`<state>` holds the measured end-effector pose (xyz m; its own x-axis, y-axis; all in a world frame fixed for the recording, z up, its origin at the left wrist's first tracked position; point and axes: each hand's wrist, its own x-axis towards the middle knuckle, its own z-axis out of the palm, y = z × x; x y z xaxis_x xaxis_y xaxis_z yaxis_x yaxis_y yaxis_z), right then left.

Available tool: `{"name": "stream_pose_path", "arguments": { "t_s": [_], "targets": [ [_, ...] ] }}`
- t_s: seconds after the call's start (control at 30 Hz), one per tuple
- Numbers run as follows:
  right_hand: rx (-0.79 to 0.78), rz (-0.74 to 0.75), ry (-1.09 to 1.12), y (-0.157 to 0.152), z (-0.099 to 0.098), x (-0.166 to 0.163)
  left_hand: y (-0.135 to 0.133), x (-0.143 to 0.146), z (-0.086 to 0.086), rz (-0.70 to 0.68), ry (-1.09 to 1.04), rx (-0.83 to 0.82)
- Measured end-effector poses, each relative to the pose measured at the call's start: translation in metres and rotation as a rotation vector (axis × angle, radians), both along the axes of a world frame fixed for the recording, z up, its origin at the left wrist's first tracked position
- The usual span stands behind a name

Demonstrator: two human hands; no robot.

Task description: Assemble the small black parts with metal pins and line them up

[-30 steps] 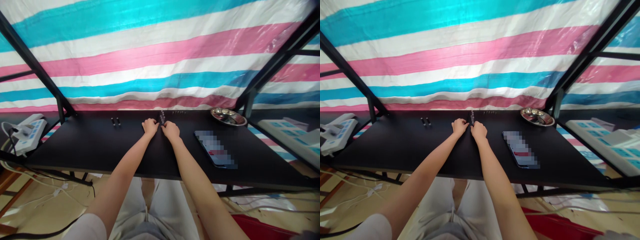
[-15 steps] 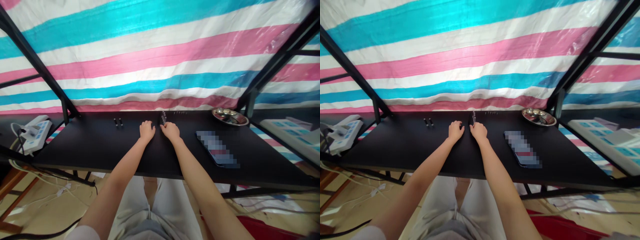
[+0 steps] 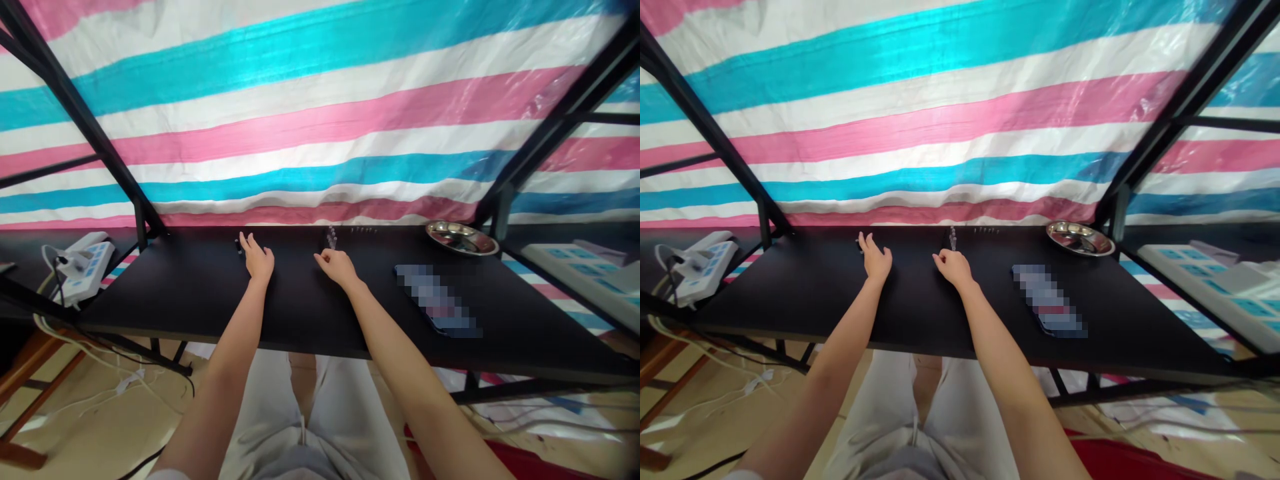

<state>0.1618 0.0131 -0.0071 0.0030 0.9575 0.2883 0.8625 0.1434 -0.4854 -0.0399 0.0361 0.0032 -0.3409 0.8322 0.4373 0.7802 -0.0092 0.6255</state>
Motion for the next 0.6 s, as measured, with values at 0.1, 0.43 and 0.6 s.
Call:
{"name": "stream_pose_path", "arguments": {
  "t_s": [0.1,0.43,0.6],
  "targets": [
    [-0.006,0.006,0.005,0.001,-0.001,0.001,0.003,-0.001,-0.001,0.016,-0.045,-0.027],
    [0.010,0.032,0.021,0.001,-0.003,0.000,0.017,-0.005,-0.008,-0.030,-0.186,-0.089],
    [0.027,0.069,0.077,0.003,-0.006,-0.002,0.013,0.012,-0.009,-0.234,-0.481,-0.162]
  ]
}}
